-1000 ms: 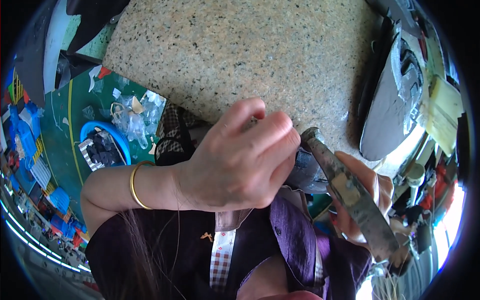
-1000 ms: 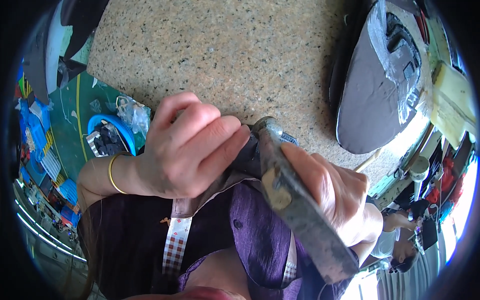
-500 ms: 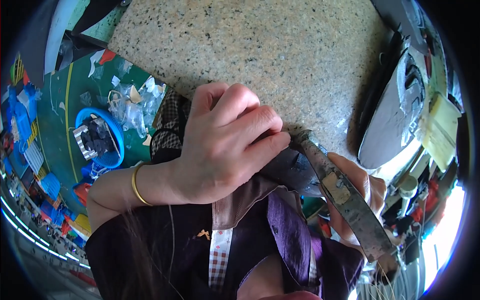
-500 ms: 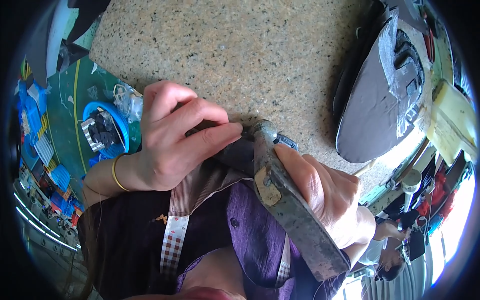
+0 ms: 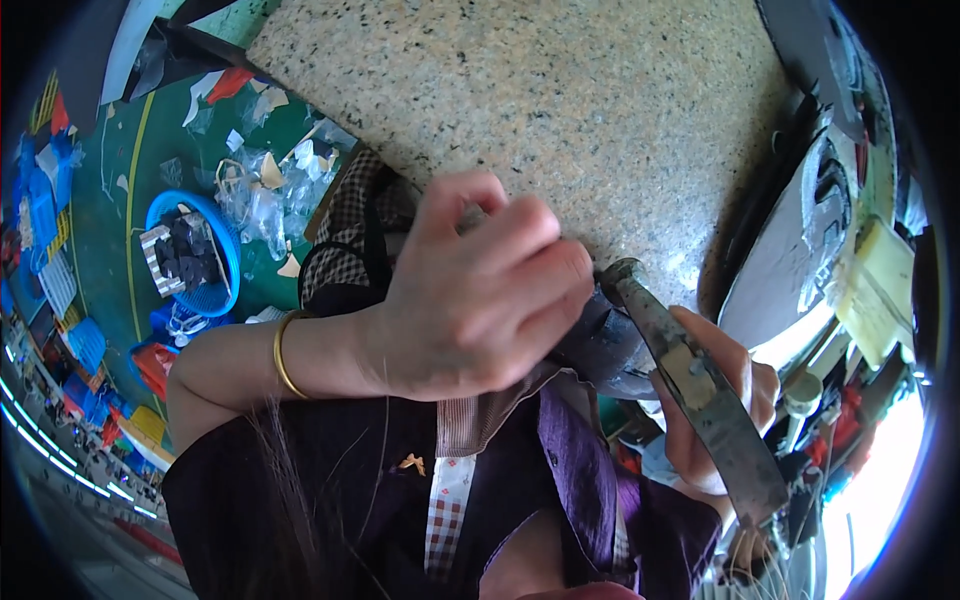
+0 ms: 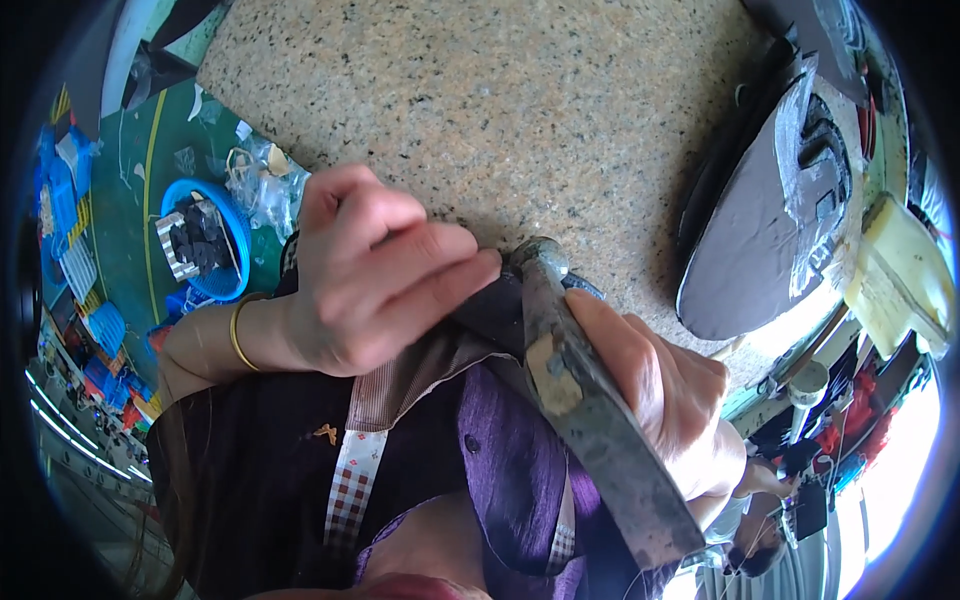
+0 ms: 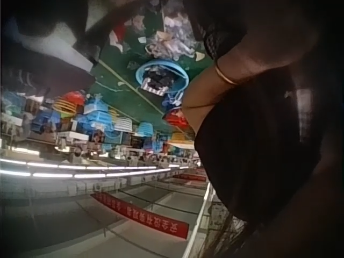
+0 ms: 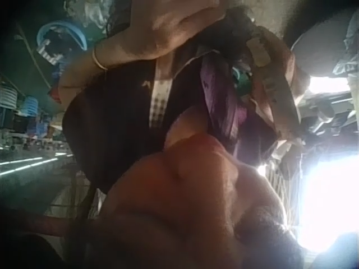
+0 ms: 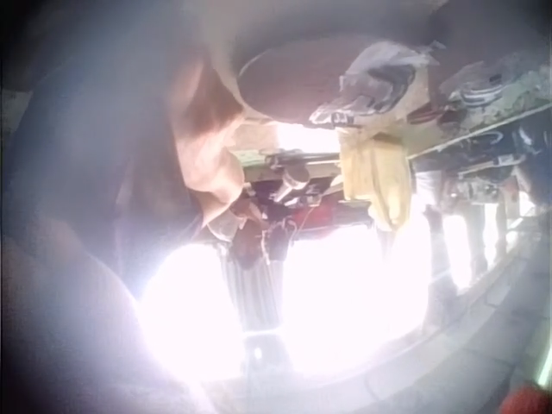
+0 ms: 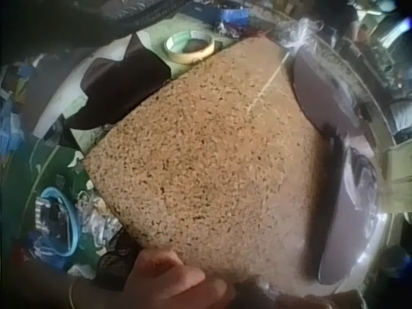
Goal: The person attaches components to a shoe upper on a stone workstation using a hammer and a small tool.
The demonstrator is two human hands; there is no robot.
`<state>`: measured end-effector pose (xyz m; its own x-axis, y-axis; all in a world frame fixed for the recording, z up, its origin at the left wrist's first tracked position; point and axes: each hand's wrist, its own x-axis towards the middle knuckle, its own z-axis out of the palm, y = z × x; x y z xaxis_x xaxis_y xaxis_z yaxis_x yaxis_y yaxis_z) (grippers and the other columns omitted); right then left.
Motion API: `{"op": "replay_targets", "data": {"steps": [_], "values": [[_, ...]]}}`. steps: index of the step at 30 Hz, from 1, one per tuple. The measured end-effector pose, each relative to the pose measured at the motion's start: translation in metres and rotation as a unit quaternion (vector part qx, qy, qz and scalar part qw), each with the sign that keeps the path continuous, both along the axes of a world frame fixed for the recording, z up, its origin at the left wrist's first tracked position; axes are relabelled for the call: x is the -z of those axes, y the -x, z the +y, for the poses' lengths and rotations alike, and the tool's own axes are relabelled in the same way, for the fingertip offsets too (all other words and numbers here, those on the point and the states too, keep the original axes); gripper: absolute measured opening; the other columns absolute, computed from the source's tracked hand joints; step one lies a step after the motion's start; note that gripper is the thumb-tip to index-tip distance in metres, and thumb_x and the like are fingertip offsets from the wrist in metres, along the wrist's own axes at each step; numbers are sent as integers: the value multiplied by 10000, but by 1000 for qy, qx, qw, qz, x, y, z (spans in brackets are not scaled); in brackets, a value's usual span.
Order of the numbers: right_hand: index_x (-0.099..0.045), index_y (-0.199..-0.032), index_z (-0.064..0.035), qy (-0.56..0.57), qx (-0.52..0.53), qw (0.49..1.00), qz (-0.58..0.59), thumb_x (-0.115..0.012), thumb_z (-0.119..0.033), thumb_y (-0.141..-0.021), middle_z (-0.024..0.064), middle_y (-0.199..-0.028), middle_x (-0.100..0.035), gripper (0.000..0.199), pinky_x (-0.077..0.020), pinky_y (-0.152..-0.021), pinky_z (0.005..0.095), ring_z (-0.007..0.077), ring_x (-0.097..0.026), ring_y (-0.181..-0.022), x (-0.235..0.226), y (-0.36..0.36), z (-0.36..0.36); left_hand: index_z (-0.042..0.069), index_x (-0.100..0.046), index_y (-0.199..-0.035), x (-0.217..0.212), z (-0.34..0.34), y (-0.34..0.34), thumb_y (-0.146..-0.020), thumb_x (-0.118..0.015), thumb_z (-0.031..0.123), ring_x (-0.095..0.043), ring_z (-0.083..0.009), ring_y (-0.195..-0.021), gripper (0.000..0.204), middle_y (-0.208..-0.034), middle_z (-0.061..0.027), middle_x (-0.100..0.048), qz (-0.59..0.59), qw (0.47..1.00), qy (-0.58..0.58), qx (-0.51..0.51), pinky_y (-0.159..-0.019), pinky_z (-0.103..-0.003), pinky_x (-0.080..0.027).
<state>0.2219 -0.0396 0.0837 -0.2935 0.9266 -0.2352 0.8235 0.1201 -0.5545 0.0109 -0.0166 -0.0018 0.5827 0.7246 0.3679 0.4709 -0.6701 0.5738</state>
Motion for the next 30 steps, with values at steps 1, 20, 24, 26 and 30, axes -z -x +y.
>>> {"op": "replay_targets", "data": {"steps": [1,20,24,26,30], "values": [[-667,-1041,-57,17,21,999,25,-738,-116,-747,78,-849,-696,308,-458,-651,307,203,-608,-654,1,0,-3,80,-715,-836,-1,-4,-2,-540,-644,160,-491,-166,-775,315,-847,41,-629,1,1000,-15,-1,-739,-359,-355],[-668,-1049,-36,42,42,998,20,-682,-88,-793,101,-915,-697,262,-456,-664,303,215,-620,-689,-8,1,10,127,-719,-793,3,-7,4,-569,-708,168,-470,-138,-712,228,-834,81,-625,-9,999,-40,-19,-719,-372,-349],[-666,-1059,-38,60,-31,997,-26,-685,-105,-796,95,-913,-697,273,-458,-669,300,218,-620,-699,-8,8,16,125,-719,-785,2,-7,8,-544,-683,167,-478,-139,-720,247,-842,82,-626,10,999,-40,-11,-723,-383,-359],[-664,-1060,-41,42,33,998,-31,-692,-117,-794,97,-910,-695,278,-460,-668,304,220,-621,-696,-9,3,11,125,-718,-787,2,-6,5,-544,-683,167,-479,-140,-723,249,-843,82,-626,-8,999,-34,-12,-732,-384,-358],[-668,-1041,-42,12,-24,999,-38,-697,-127,-792,95,-911,-694,265,-448,-671,297,215,-616,-687,-2,5,7,129,-722,-801,5,-7,5,-565,-699,181,-481,-144,-723,243,-829,85,-623,9,999,-25,-25,-753,-381,-352]]}}
